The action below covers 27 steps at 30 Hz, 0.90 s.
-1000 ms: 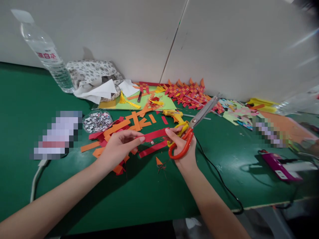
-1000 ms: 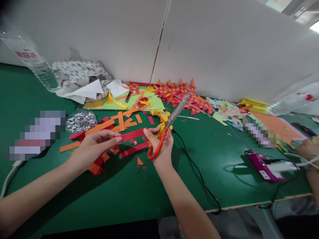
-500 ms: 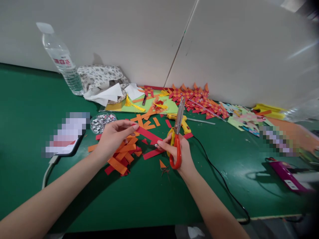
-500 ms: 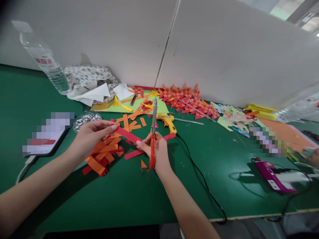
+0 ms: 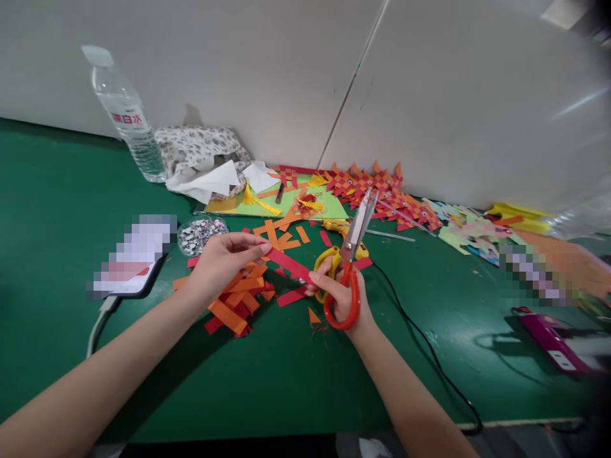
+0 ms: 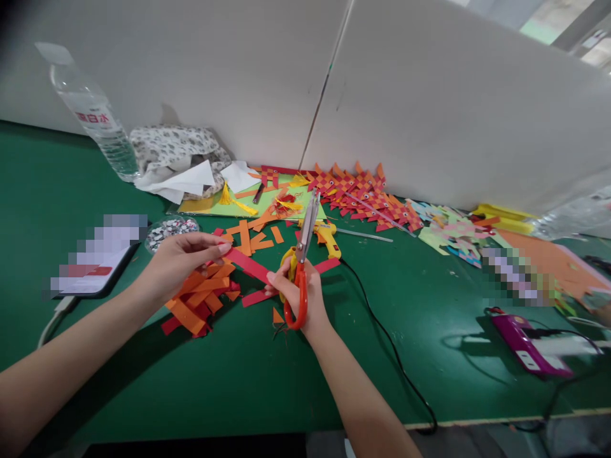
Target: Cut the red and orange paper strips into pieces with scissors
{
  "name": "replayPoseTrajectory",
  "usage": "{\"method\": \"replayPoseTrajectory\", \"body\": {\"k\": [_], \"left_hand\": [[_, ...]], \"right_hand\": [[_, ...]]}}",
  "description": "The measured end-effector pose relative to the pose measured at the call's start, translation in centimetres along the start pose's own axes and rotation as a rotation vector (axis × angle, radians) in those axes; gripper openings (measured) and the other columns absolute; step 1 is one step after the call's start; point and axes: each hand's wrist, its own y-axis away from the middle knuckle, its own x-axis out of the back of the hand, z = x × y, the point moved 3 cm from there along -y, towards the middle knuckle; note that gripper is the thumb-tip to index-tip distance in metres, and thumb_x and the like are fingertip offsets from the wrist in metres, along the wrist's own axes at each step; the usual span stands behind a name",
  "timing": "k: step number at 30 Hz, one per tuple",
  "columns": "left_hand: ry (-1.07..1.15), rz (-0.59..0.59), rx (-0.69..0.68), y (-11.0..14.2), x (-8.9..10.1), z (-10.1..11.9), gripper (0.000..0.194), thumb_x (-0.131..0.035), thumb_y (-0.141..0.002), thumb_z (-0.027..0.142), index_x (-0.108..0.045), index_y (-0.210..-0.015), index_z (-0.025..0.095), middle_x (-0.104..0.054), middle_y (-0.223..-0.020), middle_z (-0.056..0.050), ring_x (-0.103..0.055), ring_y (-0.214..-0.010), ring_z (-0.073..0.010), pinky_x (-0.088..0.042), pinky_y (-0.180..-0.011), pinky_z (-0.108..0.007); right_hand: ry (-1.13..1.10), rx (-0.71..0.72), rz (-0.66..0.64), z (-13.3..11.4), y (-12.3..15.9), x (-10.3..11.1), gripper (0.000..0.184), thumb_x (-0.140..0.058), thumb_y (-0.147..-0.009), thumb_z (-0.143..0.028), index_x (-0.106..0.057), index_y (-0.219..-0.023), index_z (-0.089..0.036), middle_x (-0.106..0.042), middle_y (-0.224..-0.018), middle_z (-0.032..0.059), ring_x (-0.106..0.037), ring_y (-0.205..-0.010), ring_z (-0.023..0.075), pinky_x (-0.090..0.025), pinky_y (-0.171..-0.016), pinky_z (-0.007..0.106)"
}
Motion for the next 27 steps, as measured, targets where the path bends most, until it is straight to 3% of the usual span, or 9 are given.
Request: {"method": "replayPoseTrajectory", "body": {"k": [3,6,10,14,19,27], "left_hand": [[-0.023,-0.094,0.101,0.0,-0.4,-0.2,0.023,-0.077,-0.061,0.034,-0.070,-0.077,0.018,-0.068,-0.068,-0.002,-0.057,-0.054,-0.0087,-0.037,-0.041,-0.017],[-0.084,-0.237,0.215,0.6,-1.4,-0.5,0.021,-0.077,-0.061,0.033,-0.070,-0.074,0.017,-0.065,-0.060,-0.001,-0.060,-0.054,-0.0097,-0.036,-0.040,-0.016],[-0.144,-0.358,0.256,1.4,-2.6,-0.6,0.021,-0.075,-0.062,0.033,-0.068,-0.074,0.017,-0.065,-0.058,0.000,-0.060,-0.053,-0.0092,-0.038,-0.041,-0.015],[-0.074,-0.341,0.245,1.6,-2.8,-0.7,0.028,-0.076,-0.062,0.035,-0.066,-0.081,0.018,-0.067,-0.065,0.001,-0.061,-0.055,-0.0088,-0.044,-0.045,-0.016],[0.047,-0.307,0.222,1.8,-3.0,-0.9,0.032,-0.080,-0.058,0.031,-0.066,-0.085,0.019,-0.069,-0.075,0.000,-0.063,-0.061,-0.0102,-0.050,-0.057,-0.021],[0.157,-0.197,0.152,2.1,-3.2,-1.0,0.024,-0.080,-0.058,0.027,-0.067,-0.076,0.018,-0.068,-0.071,0.000,-0.063,-0.063,-0.0102,-0.052,-0.060,-0.020]], "right_hand": [[-0.015,-0.006,-0.028,-0.1,0.0,0.1,0.028,-0.073,-0.067,-0.033,-0.048,-0.073,-0.021,-0.060,-0.067,-0.0043,-0.063,-0.061,0.0133,-0.054,-0.059,0.027],[0.000,-0.105,-0.134,0.0,0.1,-0.3,0.031,-0.071,-0.068,-0.038,-0.046,-0.075,-0.021,-0.065,-0.071,-0.0011,-0.065,-0.062,0.0160,-0.052,-0.055,0.028],[0.074,-0.156,-0.276,0.0,0.6,-1.2,0.036,-0.079,-0.058,-0.027,-0.046,-0.072,-0.021,-0.058,-0.062,-0.0059,-0.055,-0.052,0.0098,-0.046,-0.051,0.023],[0.134,-0.143,-0.244,0.0,1.0,-1.6,0.040,-0.082,-0.052,-0.022,-0.046,-0.069,-0.021,-0.054,-0.057,-0.0078,-0.049,-0.050,0.0082,-0.044,-0.051,0.023],[0.148,0.003,-0.115,-0.8,0.8,-1.6,0.036,-0.080,-0.057,-0.027,-0.046,-0.068,-0.021,-0.053,-0.060,-0.0070,-0.053,-0.056,0.0094,-0.047,-0.058,0.026],[0.183,0.027,-0.113,-0.6,0.7,-1.7,0.035,-0.077,-0.061,-0.030,-0.045,-0.068,-0.022,-0.053,-0.063,-0.0058,-0.054,-0.059,0.0103,-0.048,-0.060,0.027]]}}
